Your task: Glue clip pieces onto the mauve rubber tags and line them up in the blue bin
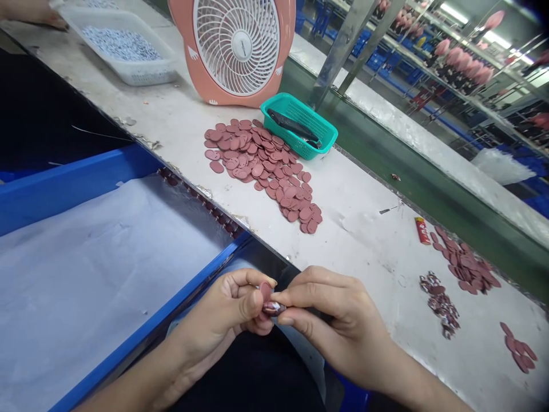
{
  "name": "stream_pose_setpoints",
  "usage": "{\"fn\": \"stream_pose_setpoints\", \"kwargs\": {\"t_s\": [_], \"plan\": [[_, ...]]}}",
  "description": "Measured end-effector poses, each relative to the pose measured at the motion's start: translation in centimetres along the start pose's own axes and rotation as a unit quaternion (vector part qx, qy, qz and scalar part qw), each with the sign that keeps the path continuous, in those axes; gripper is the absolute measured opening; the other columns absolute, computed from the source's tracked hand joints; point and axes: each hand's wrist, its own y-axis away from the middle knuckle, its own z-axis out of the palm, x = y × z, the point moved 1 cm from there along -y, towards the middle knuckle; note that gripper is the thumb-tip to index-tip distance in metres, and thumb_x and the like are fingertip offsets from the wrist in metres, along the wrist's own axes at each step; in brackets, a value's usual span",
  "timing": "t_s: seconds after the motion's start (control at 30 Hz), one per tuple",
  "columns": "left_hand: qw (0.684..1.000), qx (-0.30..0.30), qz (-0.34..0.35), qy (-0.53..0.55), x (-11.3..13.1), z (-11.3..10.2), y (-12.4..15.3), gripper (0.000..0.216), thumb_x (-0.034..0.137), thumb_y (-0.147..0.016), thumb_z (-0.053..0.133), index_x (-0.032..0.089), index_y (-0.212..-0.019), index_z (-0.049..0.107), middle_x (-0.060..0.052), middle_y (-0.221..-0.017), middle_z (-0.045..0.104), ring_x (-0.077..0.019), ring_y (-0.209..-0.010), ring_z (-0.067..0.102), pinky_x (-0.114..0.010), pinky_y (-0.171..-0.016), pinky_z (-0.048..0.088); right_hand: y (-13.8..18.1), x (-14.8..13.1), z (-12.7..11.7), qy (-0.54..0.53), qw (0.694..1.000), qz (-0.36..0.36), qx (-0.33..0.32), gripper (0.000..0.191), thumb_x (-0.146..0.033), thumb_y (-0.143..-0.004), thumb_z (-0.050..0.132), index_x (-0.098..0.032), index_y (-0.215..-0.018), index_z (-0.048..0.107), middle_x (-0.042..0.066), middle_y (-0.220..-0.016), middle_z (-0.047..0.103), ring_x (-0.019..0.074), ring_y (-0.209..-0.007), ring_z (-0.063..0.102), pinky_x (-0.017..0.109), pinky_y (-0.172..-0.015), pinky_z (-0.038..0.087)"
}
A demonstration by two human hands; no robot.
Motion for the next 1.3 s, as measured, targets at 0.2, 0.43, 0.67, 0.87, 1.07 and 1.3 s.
{"fn": "stream_pose_setpoints", "kwargs": {"t_s": [0.2, 0.43, 0.67, 0.87, 1.07, 1.3], "plan": [[1.000, 0.012, 0.001, 0.010, 0.2, -0.1, -0.1, 0.035, 0.039, -0.057, 0.097, 0.020, -0.079, 0.079, 0.001, -0.062, 0.071, -0.0082, -0.054, 0.065, -0.014, -0.055, 0.054, -0.2, 0.3, 0.3, -0.018, 1.000, 0.008, 0.004, 0.013, -0.018, -0.091, 0.072, -0.011, -0.101, 0.077, 0.006, -0.082, 0.073, 0.0098, -0.074, 0.067, 0.017, -0.071, 0.054], [1.000, 0.021, 0.002, -0.009, 0.2, -0.9, -0.2, 0.037, 0.042, -0.056, 0.097, 0.020, -0.080, 0.078, 0.001, -0.064, 0.070, -0.0084, -0.054, 0.063, -0.017, -0.052, 0.058, -1.1, 0.2, 0.0, -0.019, 0.998, 0.045, -0.042, 0.008, -0.020, -0.093, 0.070, -0.019, -0.099, 0.076, 0.002, -0.083, 0.072, 0.0106, -0.075, 0.067, 0.021, -0.069, 0.053], [0.994, 0.063, 0.041, -0.085, 1.4, -2.1, -0.1, 0.071, 0.061, -0.051, 0.092, 0.020, -0.107, 0.077, -0.008, -0.090, 0.075, -0.0175, -0.071, 0.069, -0.024, -0.052, 0.061, -1.6, 0.6, 1.2, 0.069, 0.997, 0.011, 0.040, 0.014, -0.013, -0.091, 0.068, -0.019, -0.102, 0.073, 0.001, -0.083, 0.069, 0.0097, -0.071, 0.065, 0.020, -0.063, 0.052], [0.934, 0.230, 0.244, -0.125, 1.5, -3.2, 0.6, 0.034, 0.039, -0.058, 0.096, 0.019, -0.072, 0.072, 0.002, -0.065, 0.065, -0.0111, -0.057, 0.056, -0.018, -0.045, 0.053, -2.2, 2.2, 6.0, 0.277, 0.937, -0.126, 0.173, 0.020, -0.012, -0.092, 0.066, -0.010, -0.112, 0.068, 0.008, -0.083, 0.069, 0.0165, -0.070, 0.060, 0.029, -0.063, 0.052], [0.920, 0.262, 0.255, -0.144, 2.3, -3.6, 0.4, 0.030, 0.036, -0.058, 0.095, 0.018, -0.070, 0.073, -0.003, -0.078, 0.075, -0.0119, -0.060, 0.060, -0.018, -0.047, 0.050, -3.6, 4.0, 9.0, 0.289, 0.927, -0.171, 0.165, 0.024, -0.015, -0.095, 0.061, -0.011, -0.118, 0.065, 0.008, -0.082, 0.070, 0.0181, -0.069, 0.060, 0.031, -0.061, 0.052], [0.888, 0.317, 0.250, -0.219, 3.9, -5.8, 0.7, 0.039, 0.053, -0.073, 0.081, 0.018, -0.088, 0.072, -0.007, -0.095, 0.077, -0.0221, -0.083, 0.071, -0.027, -0.059, 0.059, -4.6, 3.5, 10.2, 0.268, 0.937, -0.166, 0.147, 0.023, -0.015, -0.091, 0.065, -0.014, -0.115, 0.065, 0.007, -0.079, 0.070, 0.0178, -0.065, 0.059, 0.031, -0.059, 0.052]]}}
